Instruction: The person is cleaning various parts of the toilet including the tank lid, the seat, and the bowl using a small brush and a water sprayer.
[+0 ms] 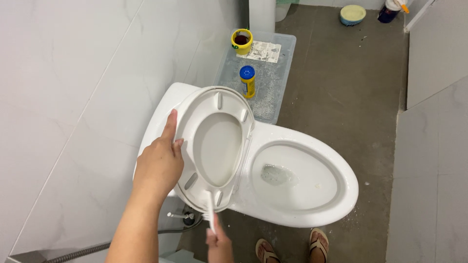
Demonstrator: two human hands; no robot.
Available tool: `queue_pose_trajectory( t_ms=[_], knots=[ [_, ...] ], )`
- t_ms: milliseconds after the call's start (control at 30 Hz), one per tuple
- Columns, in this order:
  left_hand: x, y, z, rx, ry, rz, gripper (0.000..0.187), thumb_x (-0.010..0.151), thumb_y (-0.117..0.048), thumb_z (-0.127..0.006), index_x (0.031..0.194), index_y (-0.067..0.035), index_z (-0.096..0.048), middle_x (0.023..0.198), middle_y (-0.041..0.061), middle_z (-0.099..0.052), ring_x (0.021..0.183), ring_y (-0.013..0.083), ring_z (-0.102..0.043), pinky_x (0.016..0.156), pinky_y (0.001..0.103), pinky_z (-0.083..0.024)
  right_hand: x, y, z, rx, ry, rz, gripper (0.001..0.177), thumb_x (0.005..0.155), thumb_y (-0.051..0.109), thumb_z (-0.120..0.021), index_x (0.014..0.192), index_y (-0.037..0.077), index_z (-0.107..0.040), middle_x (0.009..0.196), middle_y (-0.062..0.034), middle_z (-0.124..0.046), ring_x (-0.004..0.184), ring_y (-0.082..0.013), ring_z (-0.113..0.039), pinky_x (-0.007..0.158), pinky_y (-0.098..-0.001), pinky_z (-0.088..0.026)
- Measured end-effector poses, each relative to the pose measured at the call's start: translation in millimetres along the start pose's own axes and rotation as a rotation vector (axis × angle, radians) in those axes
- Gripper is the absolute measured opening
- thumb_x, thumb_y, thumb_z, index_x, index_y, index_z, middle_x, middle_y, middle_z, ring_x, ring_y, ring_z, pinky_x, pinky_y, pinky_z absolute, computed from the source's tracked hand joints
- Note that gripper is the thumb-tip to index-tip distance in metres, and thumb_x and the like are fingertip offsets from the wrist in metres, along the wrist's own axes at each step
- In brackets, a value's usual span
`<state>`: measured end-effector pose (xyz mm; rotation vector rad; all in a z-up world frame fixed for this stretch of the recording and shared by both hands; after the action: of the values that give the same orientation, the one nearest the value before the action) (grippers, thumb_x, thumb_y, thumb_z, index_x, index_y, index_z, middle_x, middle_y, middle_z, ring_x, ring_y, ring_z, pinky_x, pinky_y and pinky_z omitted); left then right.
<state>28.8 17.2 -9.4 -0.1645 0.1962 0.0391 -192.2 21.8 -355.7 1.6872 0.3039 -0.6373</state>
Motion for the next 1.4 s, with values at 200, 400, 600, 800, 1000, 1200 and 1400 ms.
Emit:
queue_pose_trajectory(
  t_ms=[200,400,600,800,1000,1200,1400],
  knots=[
    [-0.8,-0.2,-2.6,-0.038,0.044,0.040,0.067,0.103,-0.024,-0.047,0.163,-0.035,-0.020,0.100,0.016,-0.073,0.097,0.0368,-0.069,0.088,0.051,-0.053,-6.5,29.2,-8.4,-0.066,0.022,-0.076,0.058,0.102,0.016,-0.052,0.157,0.031,-0.038,0.079,-0.0004,-0.063,0.070,-0.0082,-0.058,0.069,-0.0248,-0.053],
    [-1.2,-2.2,3.0,-0.007,0.058,0.068,0.066,0.105,-0.027,-0.045,0.164,-0.035,-0.019,0.102,0.019,-0.072,0.097,0.0366,-0.071,0.087,0.049,-0.056,10.4,-26.2,11.4,-0.024,0.048,0.044,0.059,0.104,0.016,-0.055,0.159,0.029,-0.038,0.083,-0.0011,-0.065,0.075,-0.0068,-0.059,0.073,-0.0239,-0.052],
    [-1.2,1.0,-5.0,-0.028,0.046,0.010,0.067,0.102,-0.023,-0.047,0.163,-0.032,-0.020,0.095,0.017,-0.072,0.092,0.0371,-0.070,0.083,0.050,-0.054,21.4,-30.3,35.9,0.112,-0.123,-0.401,0.058,0.105,0.012,-0.051,0.159,0.025,-0.037,0.074,-0.0062,-0.055,0.062,-0.0127,-0.050,0.058,-0.0310,-0.046],
    [-0.6,0.8,-3.7,-0.049,0.003,-0.006,0.066,0.101,-0.022,-0.048,0.161,-0.031,-0.023,0.095,0.017,-0.072,0.091,0.0372,-0.071,0.082,0.051,-0.054,24.6,42.3,7.5,0.613,0.007,-0.484,0.061,0.107,0.013,-0.047,0.163,0.031,-0.028,0.074,-0.0013,-0.049,0.057,-0.0109,-0.041,0.050,-0.0286,-0.042],
    [-0.2,-0.4,-4.5,-0.016,0.041,-0.001,0.067,0.103,-0.023,-0.047,0.163,-0.032,-0.019,0.095,0.018,-0.072,0.091,0.0369,-0.071,0.082,0.051,-0.055,17.6,34.5,11.3,0.673,0.009,-0.673,0.063,0.106,0.012,-0.042,0.161,0.042,-0.029,0.076,-0.0046,-0.046,0.056,-0.0129,-0.037,0.049,-0.0286,-0.034],
    [0.7,1.6,-6.3,-0.037,0.000,-0.005,0.065,0.102,-0.023,-0.046,0.162,-0.032,-0.021,0.096,0.018,-0.072,0.092,0.0364,-0.071,0.081,0.051,-0.055,10.3,50.8,13.4,0.696,-0.038,-0.649,0.057,0.108,0.016,-0.042,0.160,0.036,-0.035,0.076,-0.0045,-0.049,0.056,-0.0115,-0.038,0.047,-0.0262,-0.035],
    [-2.3,0.9,-5.1,-0.019,0.026,0.011,0.067,0.103,-0.024,-0.047,0.164,-0.033,-0.020,0.094,0.018,-0.072,0.089,0.0381,-0.070,0.081,0.051,-0.054,29.6,44.3,13.9,0.526,-0.007,-0.631,0.061,0.108,0.015,-0.045,0.161,0.038,-0.026,0.077,-0.0051,-0.048,0.056,-0.0124,-0.039,0.048,-0.0281,-0.038]
  ],
)
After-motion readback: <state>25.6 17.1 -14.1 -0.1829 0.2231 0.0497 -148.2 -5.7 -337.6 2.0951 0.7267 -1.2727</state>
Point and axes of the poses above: each hand's wrist, its own x-axis towards the middle knuckle, its own z-axis out of the back of the hand, y = z × x, the point moved 2 cm from there along x, towards the middle knuckle
